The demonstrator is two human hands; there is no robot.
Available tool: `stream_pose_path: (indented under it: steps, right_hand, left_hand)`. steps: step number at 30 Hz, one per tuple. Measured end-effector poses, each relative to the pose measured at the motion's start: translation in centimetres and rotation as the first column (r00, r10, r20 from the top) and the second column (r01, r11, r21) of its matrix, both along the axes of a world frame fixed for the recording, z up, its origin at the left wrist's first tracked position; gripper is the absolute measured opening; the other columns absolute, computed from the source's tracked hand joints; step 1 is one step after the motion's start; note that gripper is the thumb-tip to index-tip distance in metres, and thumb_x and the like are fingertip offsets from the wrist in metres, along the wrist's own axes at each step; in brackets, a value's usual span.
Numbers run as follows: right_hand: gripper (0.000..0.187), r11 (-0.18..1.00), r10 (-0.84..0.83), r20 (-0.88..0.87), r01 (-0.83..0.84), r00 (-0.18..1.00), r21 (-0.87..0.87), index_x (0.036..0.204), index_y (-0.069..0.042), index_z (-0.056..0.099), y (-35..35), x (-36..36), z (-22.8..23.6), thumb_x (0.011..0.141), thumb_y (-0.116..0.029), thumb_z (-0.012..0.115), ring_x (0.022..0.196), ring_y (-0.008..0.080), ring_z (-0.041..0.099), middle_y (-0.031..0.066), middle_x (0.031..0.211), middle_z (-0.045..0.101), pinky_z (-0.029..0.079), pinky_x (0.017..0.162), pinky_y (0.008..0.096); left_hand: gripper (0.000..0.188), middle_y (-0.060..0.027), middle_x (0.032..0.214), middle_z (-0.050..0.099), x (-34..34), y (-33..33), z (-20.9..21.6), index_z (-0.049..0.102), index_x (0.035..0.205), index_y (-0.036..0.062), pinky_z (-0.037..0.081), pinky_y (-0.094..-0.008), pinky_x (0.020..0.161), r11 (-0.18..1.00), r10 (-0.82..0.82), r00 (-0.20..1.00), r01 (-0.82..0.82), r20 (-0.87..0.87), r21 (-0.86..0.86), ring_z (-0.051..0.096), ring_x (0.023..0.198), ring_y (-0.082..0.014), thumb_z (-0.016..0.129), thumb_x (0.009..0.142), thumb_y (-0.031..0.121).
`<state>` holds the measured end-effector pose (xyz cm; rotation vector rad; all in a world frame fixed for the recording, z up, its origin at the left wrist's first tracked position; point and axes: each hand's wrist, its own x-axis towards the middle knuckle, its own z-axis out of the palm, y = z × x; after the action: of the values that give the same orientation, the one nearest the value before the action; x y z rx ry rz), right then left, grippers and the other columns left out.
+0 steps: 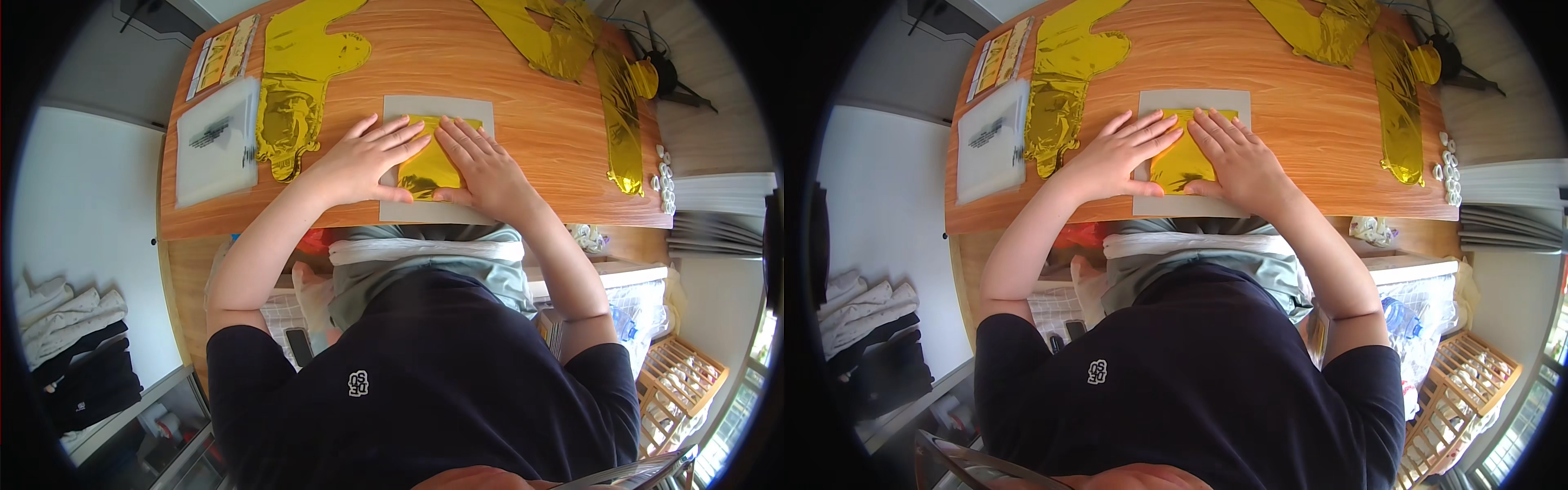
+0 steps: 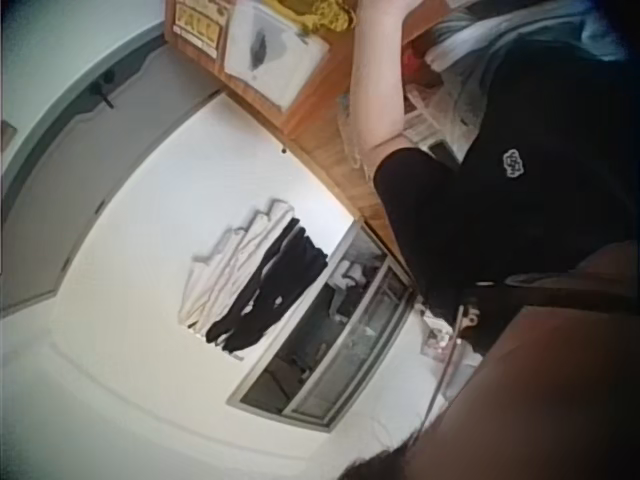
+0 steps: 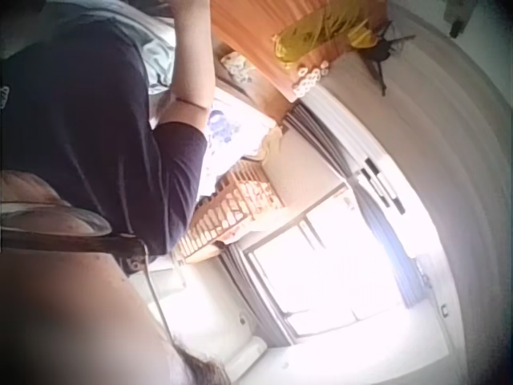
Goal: Folding gold foil star-shaped decorations on a wooden table.
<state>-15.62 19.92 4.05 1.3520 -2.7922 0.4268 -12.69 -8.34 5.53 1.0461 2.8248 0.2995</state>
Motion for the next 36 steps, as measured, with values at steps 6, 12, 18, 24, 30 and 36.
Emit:
stream_pose_path:
  steps: [6, 12, 18, 24, 30, 36]
  right_hand:
    - [0.102, 1.0, 0.004, -0.037, -0.003, 0.999, 0.011, 0.164, -0.006, 0.033, 0.0, 0.0, -0.2, 0.09, -0.068, 0.066, 0.16, 0.0382, 0.026, 0.015, 0.172, 0.032, 0.028, 0.129, 0.0519]
    - [0.101, 1.0, -0.009, -0.033, 0.01, 0.999, 0.022, 0.163, -0.005, 0.035, -0.1, 0.1, 0.0, 0.09, -0.068, 0.065, 0.159, 0.04, 0.026, 0.0162, 0.171, 0.033, 0.026, 0.129, 0.0526]
    - [0.099, 0.999, -0.002, 0.041, 0.0, 0.999, 0.033, 0.164, -0.003, 0.033, 0.1, -0.4, 0.3, 0.094, -0.066, 0.066, 0.16, 0.0401, 0.025, 0.0217, 0.17, 0.033, 0.024, 0.13, 0.0525]
    - [0.106, 0.956, 0.019, 0.39, 0.097, 0.921, -0.276, 0.167, -0.002, 0.026, 2.5, -1.8, 0.7, 0.088, -0.046, 0.082, 0.162, 0.0379, 0.021, 0.021, 0.171, 0.03, 0.017, 0.132, 0.0501]
    - [0.111, 0.995, -0.015, 0.223, 0.037, 0.975, -0.092, 0.162, -0.001, 0.035, 3.9, -1.4, 2.3, 0.079, -0.055, 0.085, 0.161, 0.0352, 0.025, 0.0191, 0.169, 0.037, 0.02, 0.132, 0.0513]
    - [0.121, 0.997, -0.069, 0.189, 0.076, 0.98, -0.029, 0.162, -0.004, 0.038, 3.7, -1.5, 2.4, 0.067, -0.06, 0.089, 0.16, 0.0344, 0.028, 0.0114, 0.169, 0.04, 0.02, 0.132, 0.0532]
  left_hand:
    - [0.079, -0.0086, 0.165, 0.045, -0.9, -0.3, 1.1, 0.043, 0.163, 0.02, 0.029, -0.05, 0.124, 0.972, 0.076, 0.99, -0.101, 0.123, 0.214, 0.04, 0.153, -0.0297, 0.074, 0.096, 0.047]
    - [0.057, -0.0132, 0.155, 0.053, -1.0, 3.5, -0.3, 0.052, 0.153, 0.0112, 0.043, -0.0475, 0.115, 0.914, 0.216, 0.971, -0.163, -0.105, 0.371, 0.053, 0.139, -0.0331, 0.068, 0.101, 0.027]
    - [0.081, -0.0212, 0.17, 0.033, -0.3, 5.1, -3.0, 0.026, 0.168, 0.008, 0.03, -0.0581, 0.127, 0.973, 0.06, 0.98, -0.016, -0.188, 0.229, 0.031, 0.158, -0.0382, 0.062, 0.103, 0.042]
    - [0.084, -0.0198, 0.172, 0.029, -0.3, 5.4, -3.1, 0.031, 0.167, 0.0113, 0.025, -0.057, 0.128, 0.993, 0.08, 0.977, -0.059, -0.2, 0.105, 0.027, 0.16, -0.037, 0.059, 0.102, 0.056]
    - [0.081, -0.0208, 0.171, 0.03, -0.3, 5.5, -2.4, 0.04, 0.165, 0.0243, 0.025, -0.0594, 0.127, 0.992, 0.058, 0.979, -0.035, -0.195, 0.119, 0.028, 0.159, -0.0398, 0.061, 0.097, 0.064]
    - [0.068, -0.0145, 0.17, 0.036, -0.4, 5.3, -2.2, 0.049, 0.157, 0.0412, 0.026, -0.0688, 0.123, 0.994, -0.015, 0.978, 0.038, -0.206, 0.107, 0.031, 0.155, -0.0482, 0.061, 0.096, 0.068]
